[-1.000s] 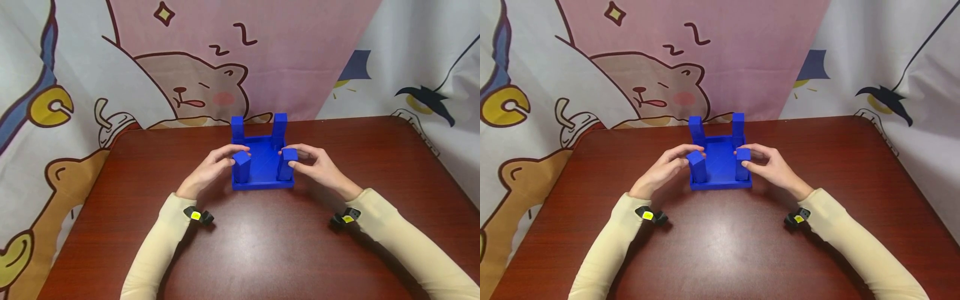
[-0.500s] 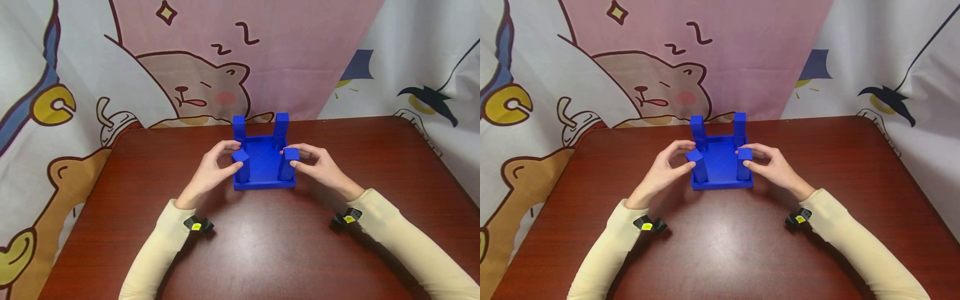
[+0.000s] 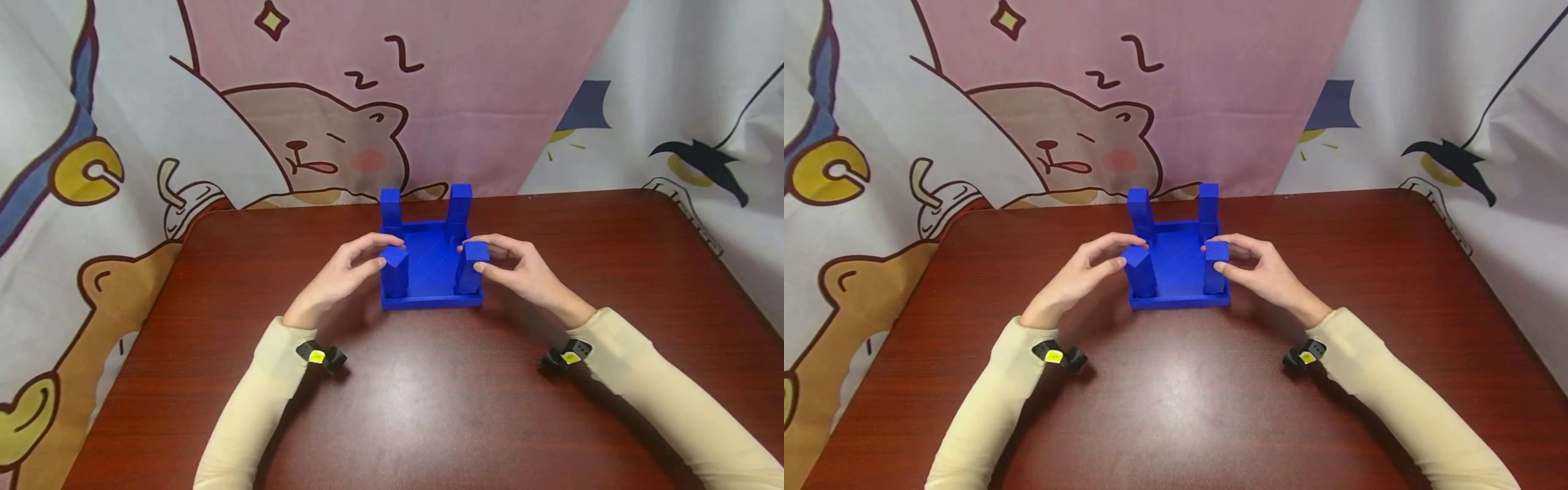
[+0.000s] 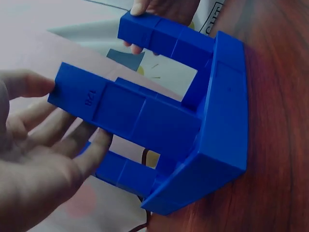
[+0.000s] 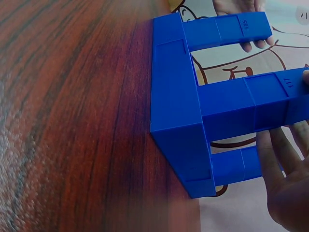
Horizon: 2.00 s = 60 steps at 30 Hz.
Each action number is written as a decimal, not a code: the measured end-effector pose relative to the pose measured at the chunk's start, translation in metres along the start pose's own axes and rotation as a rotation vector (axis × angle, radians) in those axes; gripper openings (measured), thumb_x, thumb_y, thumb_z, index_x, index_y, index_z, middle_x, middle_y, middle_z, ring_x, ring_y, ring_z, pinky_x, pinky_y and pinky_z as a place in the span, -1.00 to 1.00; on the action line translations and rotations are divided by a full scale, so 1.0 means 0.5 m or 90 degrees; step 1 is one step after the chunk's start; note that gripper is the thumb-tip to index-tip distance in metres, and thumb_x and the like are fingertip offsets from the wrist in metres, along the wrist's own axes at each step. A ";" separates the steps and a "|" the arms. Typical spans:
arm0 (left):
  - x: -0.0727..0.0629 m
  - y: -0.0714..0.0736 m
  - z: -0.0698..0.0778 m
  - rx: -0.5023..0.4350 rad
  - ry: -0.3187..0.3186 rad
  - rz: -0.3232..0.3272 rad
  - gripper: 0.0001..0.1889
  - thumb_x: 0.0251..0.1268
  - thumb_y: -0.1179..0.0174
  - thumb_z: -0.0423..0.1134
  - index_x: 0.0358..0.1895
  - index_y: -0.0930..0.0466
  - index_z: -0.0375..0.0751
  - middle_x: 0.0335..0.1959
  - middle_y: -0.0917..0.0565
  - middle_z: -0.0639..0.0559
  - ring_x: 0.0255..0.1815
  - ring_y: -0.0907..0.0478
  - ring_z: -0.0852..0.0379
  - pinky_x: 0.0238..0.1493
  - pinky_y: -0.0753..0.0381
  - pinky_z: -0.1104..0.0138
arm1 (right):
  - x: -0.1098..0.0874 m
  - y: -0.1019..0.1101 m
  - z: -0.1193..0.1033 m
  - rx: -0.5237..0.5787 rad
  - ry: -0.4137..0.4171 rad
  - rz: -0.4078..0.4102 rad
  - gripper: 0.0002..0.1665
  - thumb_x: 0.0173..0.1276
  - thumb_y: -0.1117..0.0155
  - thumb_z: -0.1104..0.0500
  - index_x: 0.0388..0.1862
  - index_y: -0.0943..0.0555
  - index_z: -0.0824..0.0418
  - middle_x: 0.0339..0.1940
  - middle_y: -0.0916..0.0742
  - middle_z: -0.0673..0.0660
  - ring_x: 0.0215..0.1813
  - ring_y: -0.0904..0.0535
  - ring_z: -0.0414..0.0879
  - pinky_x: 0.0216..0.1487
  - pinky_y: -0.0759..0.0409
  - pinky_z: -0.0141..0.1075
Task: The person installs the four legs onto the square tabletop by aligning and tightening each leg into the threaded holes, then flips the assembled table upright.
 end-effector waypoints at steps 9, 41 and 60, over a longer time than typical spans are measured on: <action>0.006 -0.017 -0.014 -0.132 0.014 -0.062 -0.59 0.44 0.26 -0.44 0.22 -0.47 -0.40 0.21 -0.51 -0.19 0.30 -0.39 -0.05 0.33 -0.23 0.08 | -0.001 -0.003 0.001 -0.006 -0.009 0.002 -0.55 0.31 -0.24 0.43 0.19 -0.53 0.35 0.04 -0.69 0.23 0.06 -0.63 -0.14 0.03 -0.54 -0.36; -0.004 0.015 -0.004 0.041 0.011 0.055 -0.66 0.19 -0.24 -0.56 0.07 -0.56 -0.45 0.00 -0.62 -0.25 0.00 -0.60 -0.11 0.01 -0.55 0.16 | 0.002 -0.001 0.000 0.009 -0.006 -0.004 -0.56 0.31 -0.23 0.44 0.19 -0.53 0.37 0.04 -0.69 0.23 0.07 -0.62 -0.13 0.05 -0.53 -0.34; 0.000 0.009 0.021 0.142 -0.143 0.004 -0.68 0.14 -0.28 -0.57 0.01 -0.59 -0.45 -0.07 -0.65 -0.21 -0.05 -0.64 -0.06 0.04 -0.54 0.05 | 0.002 0.002 -0.004 -0.003 0.010 -0.008 -0.58 0.32 -0.22 0.46 0.17 -0.52 0.40 0.03 -0.68 0.29 0.06 -0.63 -0.14 0.03 -0.55 -0.36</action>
Point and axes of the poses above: each hand's wrist, its own x-axis towards the middle knuckle, its own y-axis out of the back of the hand, z = x × y, the point moved 7 cm from there along x, towards the middle knuckle
